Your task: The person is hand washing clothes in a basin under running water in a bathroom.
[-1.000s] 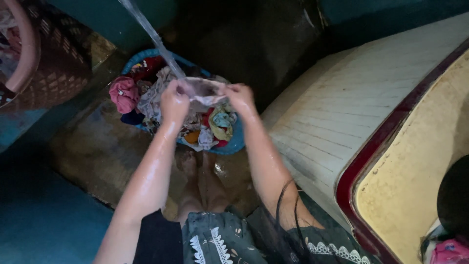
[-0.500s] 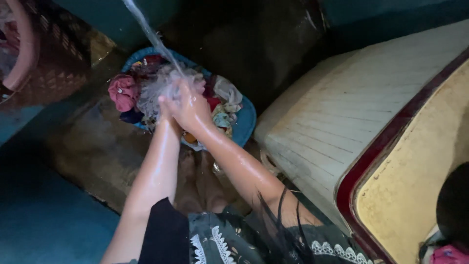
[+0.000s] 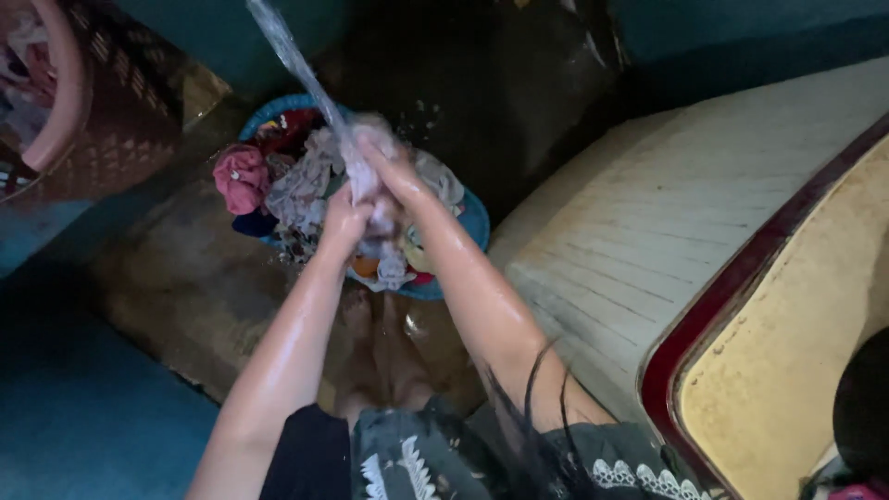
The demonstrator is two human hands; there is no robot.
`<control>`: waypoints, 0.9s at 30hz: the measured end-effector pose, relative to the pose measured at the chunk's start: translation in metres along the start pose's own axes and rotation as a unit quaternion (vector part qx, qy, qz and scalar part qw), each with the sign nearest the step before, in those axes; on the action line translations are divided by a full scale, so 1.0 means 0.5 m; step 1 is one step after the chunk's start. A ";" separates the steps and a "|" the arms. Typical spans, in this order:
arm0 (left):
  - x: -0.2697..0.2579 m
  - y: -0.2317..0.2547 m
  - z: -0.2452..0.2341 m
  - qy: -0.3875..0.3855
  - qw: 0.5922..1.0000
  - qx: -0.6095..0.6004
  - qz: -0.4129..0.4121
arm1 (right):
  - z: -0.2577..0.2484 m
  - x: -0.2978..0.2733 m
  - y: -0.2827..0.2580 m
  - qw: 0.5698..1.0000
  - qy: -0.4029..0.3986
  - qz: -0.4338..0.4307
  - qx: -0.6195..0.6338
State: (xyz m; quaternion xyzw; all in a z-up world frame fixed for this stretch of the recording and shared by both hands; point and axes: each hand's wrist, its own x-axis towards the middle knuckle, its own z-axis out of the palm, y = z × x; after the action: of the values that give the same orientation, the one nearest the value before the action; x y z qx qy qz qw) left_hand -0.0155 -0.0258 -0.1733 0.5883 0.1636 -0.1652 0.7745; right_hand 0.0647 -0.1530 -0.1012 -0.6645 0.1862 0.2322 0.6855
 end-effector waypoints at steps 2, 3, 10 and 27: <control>-0.003 -0.005 -0.006 0.023 0.999 0.023 0.003 | 0.017 -0.008 -0.050 0.998 0.024 -0.046 -0.043; -0.009 -0.010 -0.011 0.048 0.998 0.047 0.007 | 0.028 -0.014 -0.072 0.991 0.047 -0.092 -0.084; -0.063 0.136 0.042 0.149 0.878 -0.400 -0.219 | 0.114 -0.153 -0.130 0.926 0.090 -0.203 -0.306; -0.076 0.131 0.057 0.092 0.980 -0.178 -0.010 | 0.016 -0.114 -0.075 0.931 0.058 0.088 -0.350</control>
State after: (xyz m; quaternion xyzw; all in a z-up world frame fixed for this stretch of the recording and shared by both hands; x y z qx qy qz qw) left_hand -0.0183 -0.0345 -0.0929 0.4521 0.2665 -0.0862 0.8469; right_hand 0.0388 -0.1496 -0.0376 -0.8557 0.1896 0.3030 0.3742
